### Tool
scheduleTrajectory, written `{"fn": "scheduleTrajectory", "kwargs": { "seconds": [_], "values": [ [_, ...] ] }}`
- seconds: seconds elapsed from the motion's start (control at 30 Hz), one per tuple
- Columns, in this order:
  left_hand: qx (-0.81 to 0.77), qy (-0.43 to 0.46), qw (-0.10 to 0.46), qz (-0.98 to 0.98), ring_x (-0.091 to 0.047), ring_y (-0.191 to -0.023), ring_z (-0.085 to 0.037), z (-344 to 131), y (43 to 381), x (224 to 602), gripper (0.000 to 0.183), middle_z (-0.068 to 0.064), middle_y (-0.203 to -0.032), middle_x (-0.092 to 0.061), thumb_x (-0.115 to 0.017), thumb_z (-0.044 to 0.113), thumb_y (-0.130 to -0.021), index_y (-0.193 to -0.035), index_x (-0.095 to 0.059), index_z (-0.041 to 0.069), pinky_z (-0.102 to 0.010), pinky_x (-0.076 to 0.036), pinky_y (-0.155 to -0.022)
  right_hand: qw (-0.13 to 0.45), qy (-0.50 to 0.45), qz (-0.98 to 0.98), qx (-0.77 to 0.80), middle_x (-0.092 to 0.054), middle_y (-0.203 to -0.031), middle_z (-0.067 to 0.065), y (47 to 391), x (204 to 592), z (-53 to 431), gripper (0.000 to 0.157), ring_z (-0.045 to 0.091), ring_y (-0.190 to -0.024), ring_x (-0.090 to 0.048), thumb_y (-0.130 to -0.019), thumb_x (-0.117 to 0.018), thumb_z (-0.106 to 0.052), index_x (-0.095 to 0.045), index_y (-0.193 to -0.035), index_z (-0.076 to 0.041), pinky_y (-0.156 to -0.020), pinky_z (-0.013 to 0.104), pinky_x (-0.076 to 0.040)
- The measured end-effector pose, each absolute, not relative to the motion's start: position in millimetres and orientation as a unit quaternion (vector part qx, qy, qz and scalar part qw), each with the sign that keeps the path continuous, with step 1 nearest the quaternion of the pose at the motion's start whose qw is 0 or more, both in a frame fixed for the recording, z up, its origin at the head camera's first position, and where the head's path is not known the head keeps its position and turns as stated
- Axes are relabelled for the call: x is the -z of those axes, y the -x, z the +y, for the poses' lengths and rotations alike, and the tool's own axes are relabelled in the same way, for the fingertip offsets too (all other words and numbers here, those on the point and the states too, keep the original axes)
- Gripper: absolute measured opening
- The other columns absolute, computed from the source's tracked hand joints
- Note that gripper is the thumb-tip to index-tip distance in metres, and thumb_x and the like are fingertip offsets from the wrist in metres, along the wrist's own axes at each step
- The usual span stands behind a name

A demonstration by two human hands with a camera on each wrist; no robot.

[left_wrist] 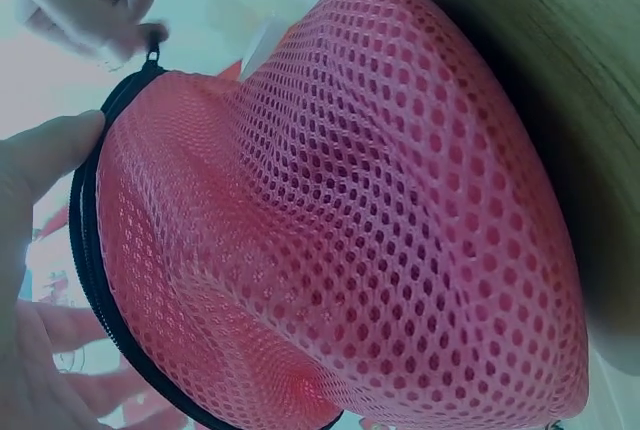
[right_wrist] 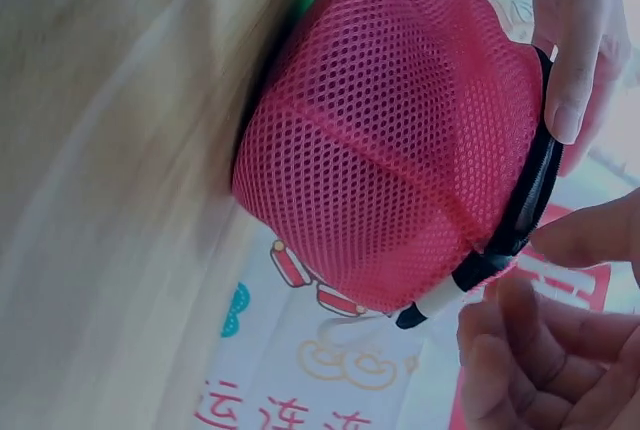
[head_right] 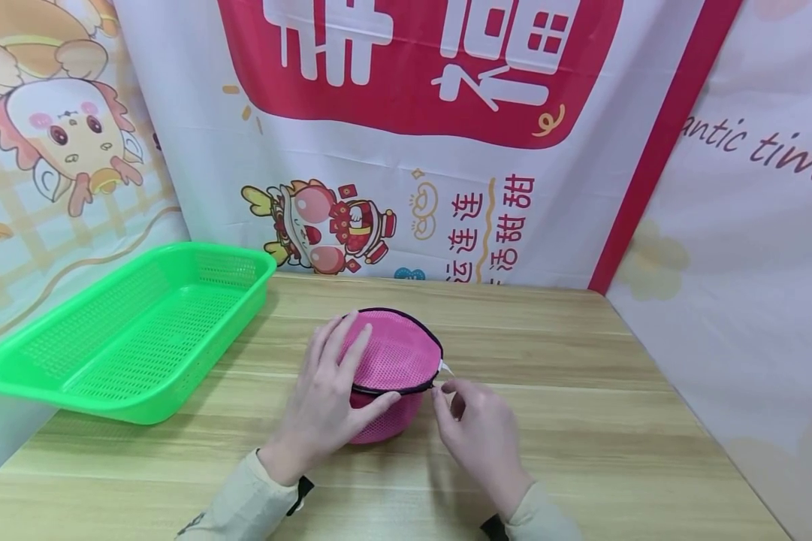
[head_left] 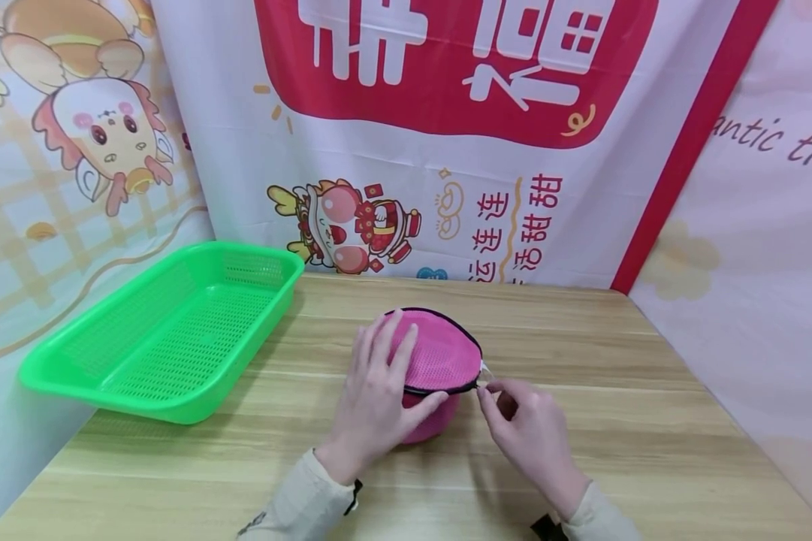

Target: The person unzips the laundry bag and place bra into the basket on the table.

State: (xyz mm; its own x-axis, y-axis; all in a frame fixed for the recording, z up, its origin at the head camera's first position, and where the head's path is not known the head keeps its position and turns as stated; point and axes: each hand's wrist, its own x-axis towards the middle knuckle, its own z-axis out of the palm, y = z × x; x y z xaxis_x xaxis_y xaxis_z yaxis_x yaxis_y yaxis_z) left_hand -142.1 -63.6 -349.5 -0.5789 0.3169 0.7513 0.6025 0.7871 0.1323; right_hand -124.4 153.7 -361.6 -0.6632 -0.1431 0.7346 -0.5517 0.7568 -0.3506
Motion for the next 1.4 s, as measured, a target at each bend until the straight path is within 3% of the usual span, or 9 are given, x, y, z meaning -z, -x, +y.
{"fn": "scheduleTrajectory", "kwargs": {
  "seconds": [0.13,0.23,0.4,0.57,0.83,1.1,1.4],
  "values": [
    [0.203,0.227,0.366,-0.879,-0.013,-0.129,-0.033,-64,142,351,0.101,-0.014,-0.145,-0.012,-0.062,0.067,-0.064,-0.137,-0.033,0.004,-0.049,-0.013,-0.103,0.374,-0.21,-0.863,-0.268,-0.053,-0.07,-0.006,129,355,155,0.022,0.007,-0.061,-0.05,-0.075,-0.07,-0.029,-0.067,-0.084,-0.01,-0.048,0.023,-0.042],
    [0.223,0.196,0.342,-0.892,-0.005,-0.131,-0.032,-65,142,353,0.112,-0.012,-0.147,-0.003,-0.06,0.072,-0.06,-0.143,-0.019,0.009,-0.051,-0.016,-0.102,0.367,-0.228,-0.867,-0.247,-0.056,-0.088,-0.001,133,348,156,0.032,0.012,-0.08,-0.053,-0.074,-0.069,-0.035,-0.065,-0.094,-0.01,-0.062,0.03,-0.047],
    [0.267,0.168,0.296,-0.902,0.003,-0.132,-0.027,-68,141,354,0.123,-0.006,-0.147,0.008,-0.06,0.075,-0.054,-0.144,0.001,0.017,-0.051,-0.018,-0.101,0.329,-0.279,-0.874,-0.226,-0.05,-0.113,0.008,140,342,157,0.047,0.02,-0.105,-0.046,-0.074,-0.068,-0.037,-0.06,-0.109,-0.006,-0.085,0.037,-0.041],
    [0.32,0.15,0.248,-0.902,0.001,-0.132,-0.025,-76,141,357,0.128,-0.003,-0.147,0.01,-0.065,0.072,-0.053,-0.142,0.009,0.019,-0.05,-0.02,-0.1,0.308,-0.335,-0.864,-0.214,-0.044,-0.125,0.01,146,338,154,0.053,0.024,-0.112,-0.042,-0.075,-0.067,-0.035,-0.054,-0.118,-0.006,-0.088,0.04,-0.038],
    [0.382,0.114,0.165,-0.902,0.002,-0.132,-0.021,-83,141,359,0.129,0.002,-0.147,0.014,-0.065,0.072,-0.053,-0.138,0.02,0.025,-0.048,-0.019,-0.101,0.28,-0.401,-0.855,-0.171,-0.037,-0.133,0.007,153,328,145,0.068,0.023,-0.119,-0.035,-0.074,-0.066,-0.045,-0.044,-0.129,-0.009,-0.096,0.041,-0.03],
    [0.454,0.072,0.119,-0.88,-0.013,-0.13,-0.02,-82,140,360,0.133,-0.002,-0.146,-0.005,-0.069,0.07,-0.048,-0.135,0.024,0.032,-0.049,-0.028,-0.096,0.259,-0.42,-0.861,-0.124,-0.033,-0.136,0.004,164,320,144,0.078,0.021,-0.122,-0.032,-0.073,-0.062,-0.054,-0.041,-0.132,-0.008,-0.099,0.041,-0.027],
    [0.476,0.074,0.1,-0.871,-0.011,-0.131,-0.019,-82,140,361,0.133,-0.002,-0.147,-0.004,-0.07,0.068,-0.05,-0.135,0.024,0.03,-0.047,-0.025,-0.099,0.25,-0.461,-0.849,-0.063,-0.031,-0.139,0.007,168,315,140,0.076,0.024,-0.125,-0.028,-0.078,-0.055,-0.057,-0.042,-0.13,-0.004,-0.102,0.044,-0.021]
  ]
}}
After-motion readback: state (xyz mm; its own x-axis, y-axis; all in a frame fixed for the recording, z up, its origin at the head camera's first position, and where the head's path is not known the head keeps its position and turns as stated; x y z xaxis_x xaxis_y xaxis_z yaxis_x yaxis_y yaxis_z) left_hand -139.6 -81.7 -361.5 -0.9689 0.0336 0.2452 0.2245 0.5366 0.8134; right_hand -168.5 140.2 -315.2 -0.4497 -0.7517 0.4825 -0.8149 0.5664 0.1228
